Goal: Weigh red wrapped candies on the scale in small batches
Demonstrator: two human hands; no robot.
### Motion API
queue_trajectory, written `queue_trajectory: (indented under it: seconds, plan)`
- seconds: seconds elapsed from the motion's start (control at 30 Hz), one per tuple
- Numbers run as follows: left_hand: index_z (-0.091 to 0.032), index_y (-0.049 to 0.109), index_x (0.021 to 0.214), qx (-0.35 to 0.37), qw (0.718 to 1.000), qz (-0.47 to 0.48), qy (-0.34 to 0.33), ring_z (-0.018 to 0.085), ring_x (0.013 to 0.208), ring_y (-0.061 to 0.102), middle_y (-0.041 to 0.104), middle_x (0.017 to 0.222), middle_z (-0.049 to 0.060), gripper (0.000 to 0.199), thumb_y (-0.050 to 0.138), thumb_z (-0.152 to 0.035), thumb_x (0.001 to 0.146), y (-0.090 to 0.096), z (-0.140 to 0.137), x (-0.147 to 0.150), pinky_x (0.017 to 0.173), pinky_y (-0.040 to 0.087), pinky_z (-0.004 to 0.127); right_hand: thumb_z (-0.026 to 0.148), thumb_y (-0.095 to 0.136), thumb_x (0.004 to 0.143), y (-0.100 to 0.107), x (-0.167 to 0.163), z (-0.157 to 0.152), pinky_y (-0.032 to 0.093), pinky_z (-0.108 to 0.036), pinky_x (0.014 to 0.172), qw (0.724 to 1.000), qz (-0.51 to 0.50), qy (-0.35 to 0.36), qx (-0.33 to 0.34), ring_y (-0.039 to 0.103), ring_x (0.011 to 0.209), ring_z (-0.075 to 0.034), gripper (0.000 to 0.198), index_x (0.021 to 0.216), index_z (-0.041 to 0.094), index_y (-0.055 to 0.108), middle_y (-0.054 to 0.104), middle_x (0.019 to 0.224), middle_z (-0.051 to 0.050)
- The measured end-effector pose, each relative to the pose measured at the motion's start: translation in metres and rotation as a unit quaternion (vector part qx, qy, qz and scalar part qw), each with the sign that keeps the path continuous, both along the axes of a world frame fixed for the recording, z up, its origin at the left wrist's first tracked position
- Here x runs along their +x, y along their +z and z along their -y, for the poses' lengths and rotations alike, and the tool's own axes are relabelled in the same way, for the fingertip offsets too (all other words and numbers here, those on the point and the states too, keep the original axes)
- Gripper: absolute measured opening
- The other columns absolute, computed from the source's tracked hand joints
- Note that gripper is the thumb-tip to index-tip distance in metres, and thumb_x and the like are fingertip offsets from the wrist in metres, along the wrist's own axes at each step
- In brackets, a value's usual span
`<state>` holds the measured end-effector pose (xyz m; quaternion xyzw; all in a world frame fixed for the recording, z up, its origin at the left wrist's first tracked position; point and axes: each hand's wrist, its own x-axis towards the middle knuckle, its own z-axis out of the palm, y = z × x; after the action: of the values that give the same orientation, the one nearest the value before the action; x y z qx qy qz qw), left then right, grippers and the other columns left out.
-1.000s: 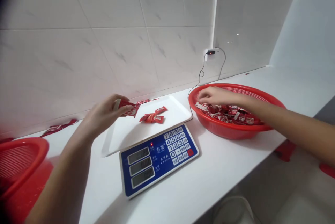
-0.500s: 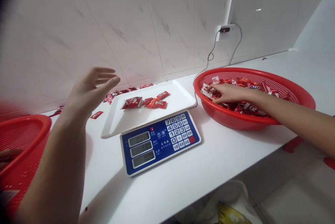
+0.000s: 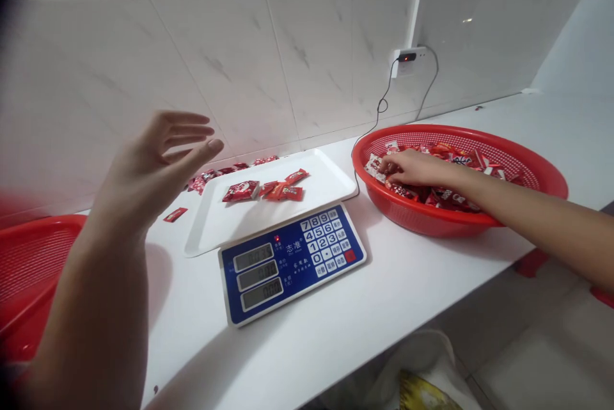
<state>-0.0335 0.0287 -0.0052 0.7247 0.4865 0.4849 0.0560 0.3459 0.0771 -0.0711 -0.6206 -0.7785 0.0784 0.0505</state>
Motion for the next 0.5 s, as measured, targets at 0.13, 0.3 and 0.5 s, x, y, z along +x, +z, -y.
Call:
queue_trajectory:
  seconds: [0.13,0.3,0.5]
  plan:
    - [-0.022,0.063,0.107,-0.014,1.000,-0.002,0.007,0.029,0.107,0.067,0.070,0.111,0.009,0.047,0.069,-0.052,0.072,0.003,-0.001,0.000,0.097,0.054,0.050,0.013,0.056,0.081,0.010,-0.007,0.005,0.047,-0.030,0.076,0.998,-0.027,-0.048,0.022,0.067,0.086,-0.021,0.016,0.085,0.020,0.070,0.073,0.090,-0.005]
    - [-0.025,0.064,0.106,-0.014,0.999,-0.017,0.024,0.031,0.105,0.068,0.071,0.109,0.008,0.052,0.065,-0.061,0.067,0.003,-0.004,-0.004,0.099,0.053,0.055,0.017,0.050,0.088,0.020,-0.008,0.014,0.041,-0.029,0.065,0.977,-0.065,-0.151,0.136,0.065,0.076,-0.019,0.025,0.104,0.021,0.069,0.073,0.087,-0.004]
    - [-0.027,0.065,0.106,-0.035,0.998,-0.032,0.039,0.032,0.104,0.069,0.072,0.109,0.007,0.056,0.061,-0.066,0.066,0.007,-0.002,-0.004,0.096,0.054,0.054,0.029,0.054,0.089,0.035,0.014,-0.012,0.047,-0.033,0.070,0.975,-0.097,-0.145,0.141,0.066,0.079,-0.023,0.045,0.134,0.024,0.056,0.074,0.093,-0.005]
